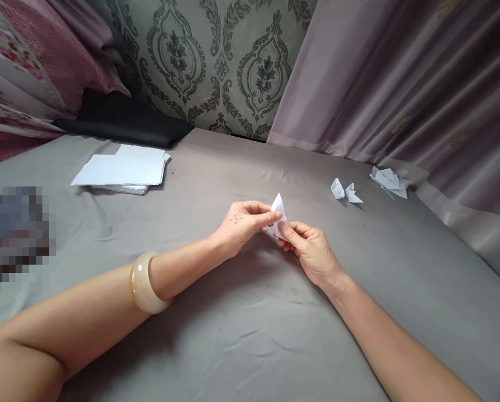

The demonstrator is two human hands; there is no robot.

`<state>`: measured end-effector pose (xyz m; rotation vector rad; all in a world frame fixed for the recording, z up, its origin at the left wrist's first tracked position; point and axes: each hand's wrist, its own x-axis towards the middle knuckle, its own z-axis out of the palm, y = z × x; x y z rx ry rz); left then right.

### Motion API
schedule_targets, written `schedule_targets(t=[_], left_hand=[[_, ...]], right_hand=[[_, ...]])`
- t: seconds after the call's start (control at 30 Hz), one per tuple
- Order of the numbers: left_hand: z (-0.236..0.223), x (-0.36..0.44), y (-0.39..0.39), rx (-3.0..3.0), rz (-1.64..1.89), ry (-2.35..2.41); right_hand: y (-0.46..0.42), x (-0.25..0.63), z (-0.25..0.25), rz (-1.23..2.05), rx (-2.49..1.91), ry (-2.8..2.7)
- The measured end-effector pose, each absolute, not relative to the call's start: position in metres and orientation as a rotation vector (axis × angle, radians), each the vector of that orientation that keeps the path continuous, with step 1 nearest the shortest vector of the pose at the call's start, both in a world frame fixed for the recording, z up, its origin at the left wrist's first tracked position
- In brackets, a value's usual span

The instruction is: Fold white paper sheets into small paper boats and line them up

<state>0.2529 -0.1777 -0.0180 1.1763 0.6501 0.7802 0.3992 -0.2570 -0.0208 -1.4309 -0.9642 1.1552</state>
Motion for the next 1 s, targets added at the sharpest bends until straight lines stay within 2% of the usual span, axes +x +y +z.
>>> schedule_targets(t=[0.4, 0.87, 1.0], left_hand=[[-0.0141, 0.2531, -0.1734, 0.985, 0.721, 0.757], [-0.0138, 0.2514, -0.1723, 1.199, 0.674, 0.702], [-0.0147, 0.2524, -0.1731, 1.177, 0.677, 0.718]], right_hand=[[-0.2597, 0.3985, -0.0184, 1.256, -1.413, -0.989], [-0.2591, 0.4046, -0.0190, 1.311, -1.373, -0.941], [-0.2596, 0.4037, -0.0146, 1.421, -1.366, -0.965]])
